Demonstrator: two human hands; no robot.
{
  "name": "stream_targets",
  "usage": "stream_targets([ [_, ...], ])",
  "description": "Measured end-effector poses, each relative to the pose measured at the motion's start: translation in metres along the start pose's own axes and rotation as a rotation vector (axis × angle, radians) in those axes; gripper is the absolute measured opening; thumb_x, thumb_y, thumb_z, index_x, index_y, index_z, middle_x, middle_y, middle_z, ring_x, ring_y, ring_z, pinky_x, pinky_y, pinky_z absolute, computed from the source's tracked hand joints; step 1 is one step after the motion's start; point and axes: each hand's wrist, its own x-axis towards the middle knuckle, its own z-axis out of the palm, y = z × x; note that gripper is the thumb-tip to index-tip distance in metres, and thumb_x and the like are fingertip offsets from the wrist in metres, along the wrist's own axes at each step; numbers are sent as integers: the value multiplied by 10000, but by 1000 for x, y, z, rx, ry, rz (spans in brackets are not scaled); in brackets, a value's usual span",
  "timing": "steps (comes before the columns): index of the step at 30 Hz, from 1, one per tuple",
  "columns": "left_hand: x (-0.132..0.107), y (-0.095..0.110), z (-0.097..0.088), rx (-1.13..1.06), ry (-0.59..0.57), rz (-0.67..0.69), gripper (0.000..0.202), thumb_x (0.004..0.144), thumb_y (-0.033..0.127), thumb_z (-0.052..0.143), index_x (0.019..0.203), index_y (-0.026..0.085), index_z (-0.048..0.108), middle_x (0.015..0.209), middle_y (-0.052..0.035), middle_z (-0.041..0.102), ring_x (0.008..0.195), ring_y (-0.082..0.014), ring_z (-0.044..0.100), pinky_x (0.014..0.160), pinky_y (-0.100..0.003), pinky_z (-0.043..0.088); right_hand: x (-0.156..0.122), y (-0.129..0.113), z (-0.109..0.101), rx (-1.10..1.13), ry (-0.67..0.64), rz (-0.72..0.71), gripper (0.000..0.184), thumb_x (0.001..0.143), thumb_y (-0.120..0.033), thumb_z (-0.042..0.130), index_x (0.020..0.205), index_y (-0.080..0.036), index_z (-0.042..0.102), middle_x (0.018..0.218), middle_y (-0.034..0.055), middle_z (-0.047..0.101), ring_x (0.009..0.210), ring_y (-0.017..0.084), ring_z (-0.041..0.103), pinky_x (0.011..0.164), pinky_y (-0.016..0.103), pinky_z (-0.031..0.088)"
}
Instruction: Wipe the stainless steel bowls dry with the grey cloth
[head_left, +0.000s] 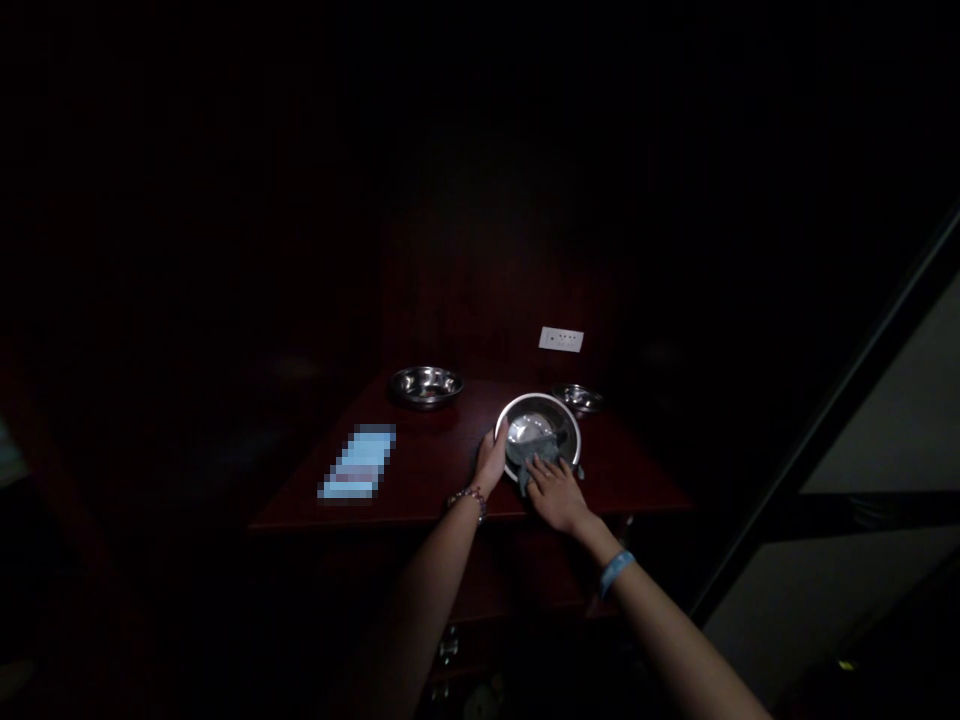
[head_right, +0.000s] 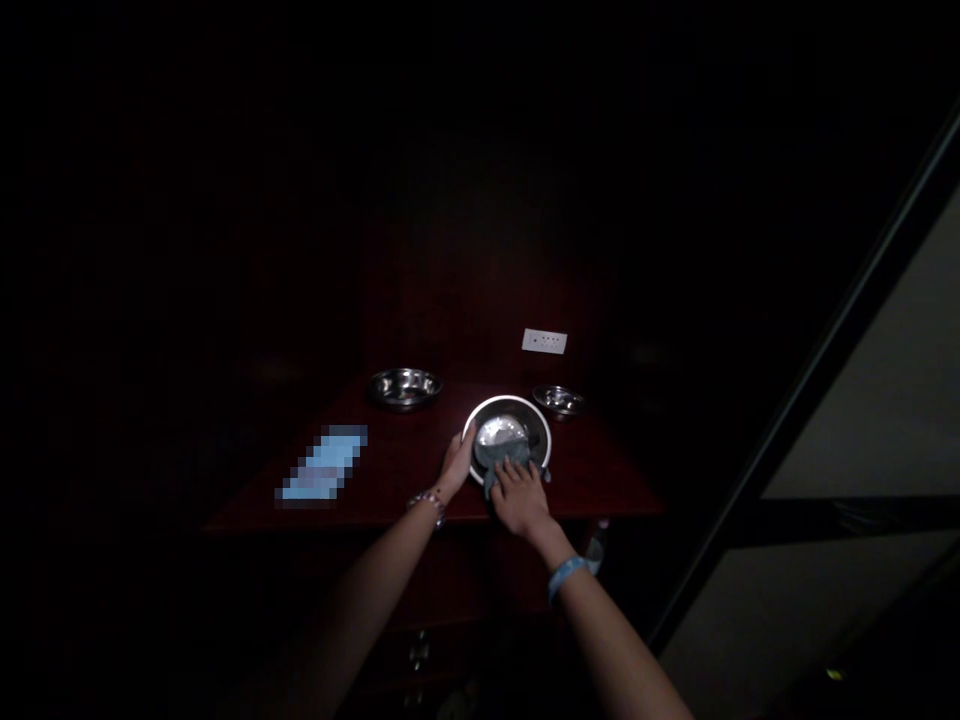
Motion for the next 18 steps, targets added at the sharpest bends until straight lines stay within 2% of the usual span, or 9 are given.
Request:
stream_targets([
  [3, 3, -3, -1, 27, -5, 21, 533, 932, 580, 453, 931, 129, 737, 942, -128, 770, 920, -255, 695, 878, -356, 536, 3, -13, 5, 125, 23, -14, 557, 1044, -349, 252, 1562, -183, 370, 1612, 92, 378, 1502, 230, 362, 1256, 475, 181],
  [7, 5, -7, -3, 54, -1, -27, 542, 926, 605, 459, 929, 134, 726, 943, -136, 766, 893, -260, 701, 885, -380, 541, 15, -22, 8, 264, 37, -54, 578, 1049, -357, 239, 1593, -168, 287, 1638, 80, 331, 1515, 223, 335, 1256, 462, 214],
  [9, 6, -8, -4, 41, -4, -50, 561, 936, 611, 437, 977, 130, 722, 995, -148, 764, 930, -267, 704, 915, -397, 538, 24, -22, 4, 282, 40, -78, 579, 1050, -353, 231, 1588, -149, 299, 1640, 90, 326, 1520, 224, 325, 1254, 454, 229],
  [12, 6, -8, -3, -10, -17, -41, 532, 939, 596, 451, 1009, 147, 728, 1058, -144, 762, 996, -261, 703, 968, -383, 522, 38, -17, -6, 229, 56, -93, 568, 1041, -329, 238, 1549, -127, 388, 1654, 95, 290, 1543, 232, 268, 1263, 444, 218],
  [14, 6, -8, -2, -39, -35, -29, 497, 936, 573, 474, 1008, 156, 734, 1068, -137, 764, 1017, -259, 701, 990, -378, 514, 46, -13, -10, 167, 52, -65, 569, 1031, -322, 249, 1554, -144, 384, 1678, 66, 217, 1563, 235, 203, 1267, 455, 202],
  [16, 6, -8, -1, -61, -49, -22, 478, 939, 548, 482, 1028, 151, 733, 1082, -140, 762, 1031, -262, 699, 999, -385, 509, 51, -11, -11, 110, 39, 3, 596, 1020, -334, 278, 1598, -189, 278, 1695, 27, 133, 1577, 231, 136, 1267, 485, 185],
  [18, 5, -6, -1, -71, -56, -17, 466, 947, 526, 485, 1065, 146, 726, 1113, -145, 756, 1056, -260, 693, 1006, -381, 501, 54, -10, -8, 73, 40, 137, 656, 1003, -340, 322, 1624, -213, 155, 1700, 24, 74, 1583, 246, 92, 1260, 532, 159],
])
